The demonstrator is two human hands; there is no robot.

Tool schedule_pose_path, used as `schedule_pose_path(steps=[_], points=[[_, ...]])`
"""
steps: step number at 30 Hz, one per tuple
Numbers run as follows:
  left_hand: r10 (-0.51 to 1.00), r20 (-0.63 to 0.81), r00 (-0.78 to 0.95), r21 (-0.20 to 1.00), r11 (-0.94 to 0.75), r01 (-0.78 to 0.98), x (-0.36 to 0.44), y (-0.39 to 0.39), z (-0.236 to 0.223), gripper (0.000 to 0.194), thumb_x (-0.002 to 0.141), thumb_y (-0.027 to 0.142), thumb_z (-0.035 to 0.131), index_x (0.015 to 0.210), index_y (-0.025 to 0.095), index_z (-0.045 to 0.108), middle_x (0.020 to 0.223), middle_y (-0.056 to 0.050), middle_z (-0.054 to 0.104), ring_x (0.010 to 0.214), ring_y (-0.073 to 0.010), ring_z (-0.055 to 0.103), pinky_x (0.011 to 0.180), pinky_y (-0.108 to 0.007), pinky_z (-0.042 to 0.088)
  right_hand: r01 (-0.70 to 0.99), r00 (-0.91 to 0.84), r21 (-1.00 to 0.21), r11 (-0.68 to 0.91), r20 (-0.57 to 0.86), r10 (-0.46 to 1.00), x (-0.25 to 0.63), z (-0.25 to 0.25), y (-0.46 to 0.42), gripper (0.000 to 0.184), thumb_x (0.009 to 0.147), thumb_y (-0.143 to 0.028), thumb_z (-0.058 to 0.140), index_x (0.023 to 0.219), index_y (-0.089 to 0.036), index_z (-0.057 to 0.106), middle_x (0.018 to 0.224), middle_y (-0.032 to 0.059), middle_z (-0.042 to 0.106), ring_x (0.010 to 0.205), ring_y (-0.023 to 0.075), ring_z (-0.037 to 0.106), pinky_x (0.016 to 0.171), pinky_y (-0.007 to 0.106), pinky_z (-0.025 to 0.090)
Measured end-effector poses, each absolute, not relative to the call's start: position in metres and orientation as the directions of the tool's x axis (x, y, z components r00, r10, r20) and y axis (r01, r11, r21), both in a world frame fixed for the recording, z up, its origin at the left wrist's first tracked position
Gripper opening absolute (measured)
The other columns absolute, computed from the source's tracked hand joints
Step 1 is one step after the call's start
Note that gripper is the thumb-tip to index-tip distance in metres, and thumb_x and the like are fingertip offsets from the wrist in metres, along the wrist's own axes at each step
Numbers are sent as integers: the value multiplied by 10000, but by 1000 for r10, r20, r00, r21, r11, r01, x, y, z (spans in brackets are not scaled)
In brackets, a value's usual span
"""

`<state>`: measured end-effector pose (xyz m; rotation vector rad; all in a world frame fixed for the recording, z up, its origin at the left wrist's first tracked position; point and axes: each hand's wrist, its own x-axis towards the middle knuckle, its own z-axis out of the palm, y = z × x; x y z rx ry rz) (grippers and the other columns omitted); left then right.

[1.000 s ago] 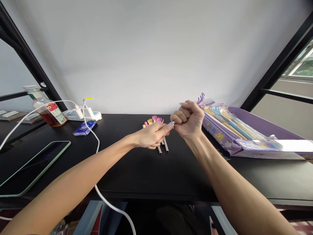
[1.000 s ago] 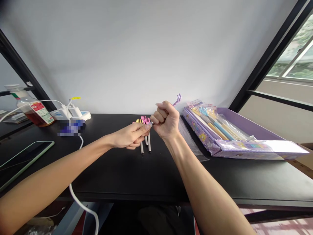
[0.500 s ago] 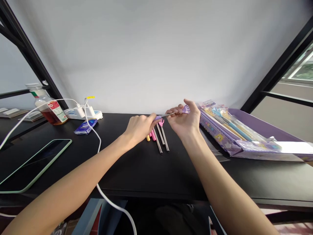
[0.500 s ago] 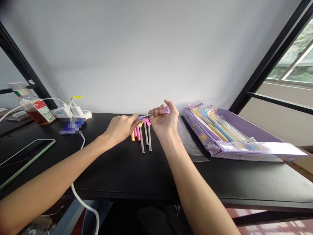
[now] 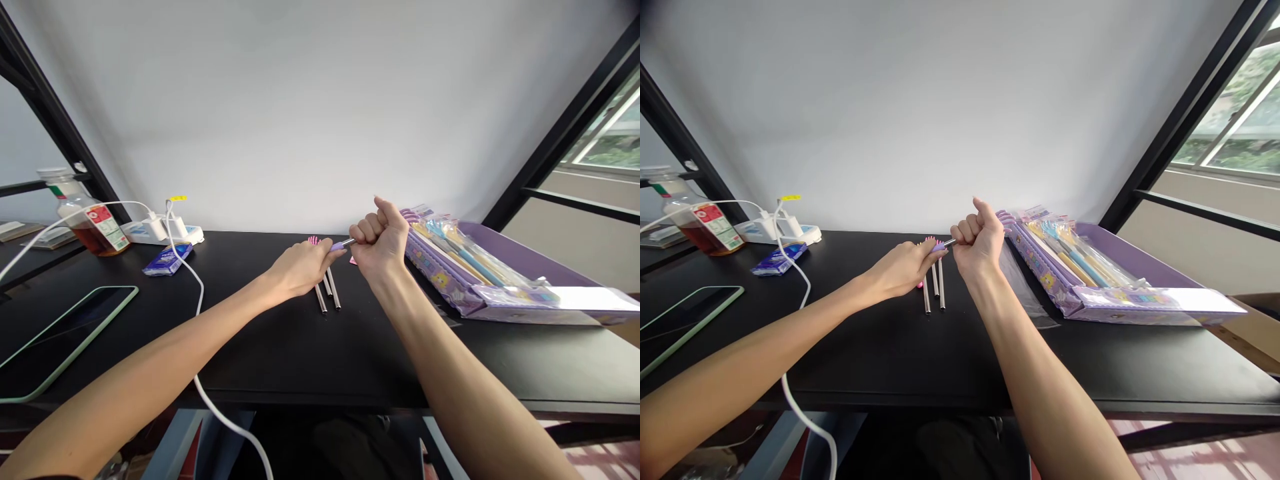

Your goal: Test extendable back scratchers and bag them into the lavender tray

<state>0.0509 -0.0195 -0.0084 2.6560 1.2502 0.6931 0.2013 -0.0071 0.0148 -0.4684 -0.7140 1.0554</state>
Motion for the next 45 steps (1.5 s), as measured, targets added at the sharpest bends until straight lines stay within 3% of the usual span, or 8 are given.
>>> schedule_pose_path(steps=[9, 12, 17, 23, 27, 31, 38, 45], points=[[757, 179, 629, 733, -529, 428, 53, -27, 3, 468, 1007, 568, 345, 706, 212, 310, 573, 47, 302, 457, -90, 348, 452, -256, 272, -618, 105, -662, 425, 465, 879, 215, 13, -7, 617, 865, -339, 661, 535, -220, 153, 434, -96, 98, 373, 63, 59, 359, 283, 132], [692, -7, 722, 878, -341, 335, 49, -29, 8, 488, 984, 633, 349, 722, 224, 298, 544, 77, 211, 407, -67, 206, 391, -230, 196, -641, 46, -657, 397, 483, 874, 219, 14, -9, 632, 847, -375, 680, 517, -218, 165, 432, -94, 95, 370, 60, 69, 359, 269, 124], [661, -106, 743, 917, -223, 329, 41, -24, 8, 475, 963, 671, 354, 819, 222, 417, 550, 85, 231, 402, -71, 227, 372, -207, 190, -633, 26, -682, 366, 454, 891, 210, 9, -12, 633, 814, -412, 708, 515, -222, 185, 432, -91, 128, 378, 67, 116, 380, 270, 196], [761, 330, 559, 600, -626, 498, 9, -6, 6, 395, 1011, 555, 336, 1052, 247, 579, 663, 41, 466, 574, -122, 454, 561, -250, 365, -471, 89, -790, 393, 401, 912, 207, 15, -2, 319, 770, -473, 694, 649, -233, 522, 638, -13, 538, 654, 138, 562, 680, 312, 480], [757, 436, 487, 349, -641, 684, -17, 1, 8, 349, 1014, 509, 372, 1114, 253, 586, 646, 44, 524, 551, -133, 451, 579, -262, 336, 40, -9, -895, 445, 445, 896, 237, 26, 4, 260, 767, -439, 738, 889, -216, 683, 894, 44, 691, 868, 194, 642, 795, 358, 498], [715, 445, 539, 120, -644, 756, -13, 1, -1, 351, 1030, 483, 354, 1064, 238, 603, 785, 2, 639, 615, -156, 554, 576, -259, 333, 449, -243, -725, 523, 464, 852, 263, 23, 1, 401, 820, -474, 717, 1131, -222, 698, 1100, 92, 723, 962, 228, 671, 871, 394, 519], [580, 452, 677, -232, -657, 717, 10, -5, -25, 303, 1055, 319, 355, 1167, 232, 623, 902, -36, 662, 719, -169, 653, 547, -257, 337, 629, -402, -468, 621, 488, 775, 272, -3, -12, 257, 855, -454, 678, 888, -212, 758, 824, 65, 741, 746, 213, 662, 727, 360, 518], [575, 509, 641, -241, -619, 747, 13, -14, -22, 360, 1055, 378, 356, 1023, 228, 681, 844, -30, 633, 638, -138, 622, 508, -254, 305, 606, -422, -428, 671, 542, 727, 271, -4, -17, 270, 892, -459, 637, 886, -217, 757, 859, 69, 727, 767, 207, 633, 722, 341, 480]])
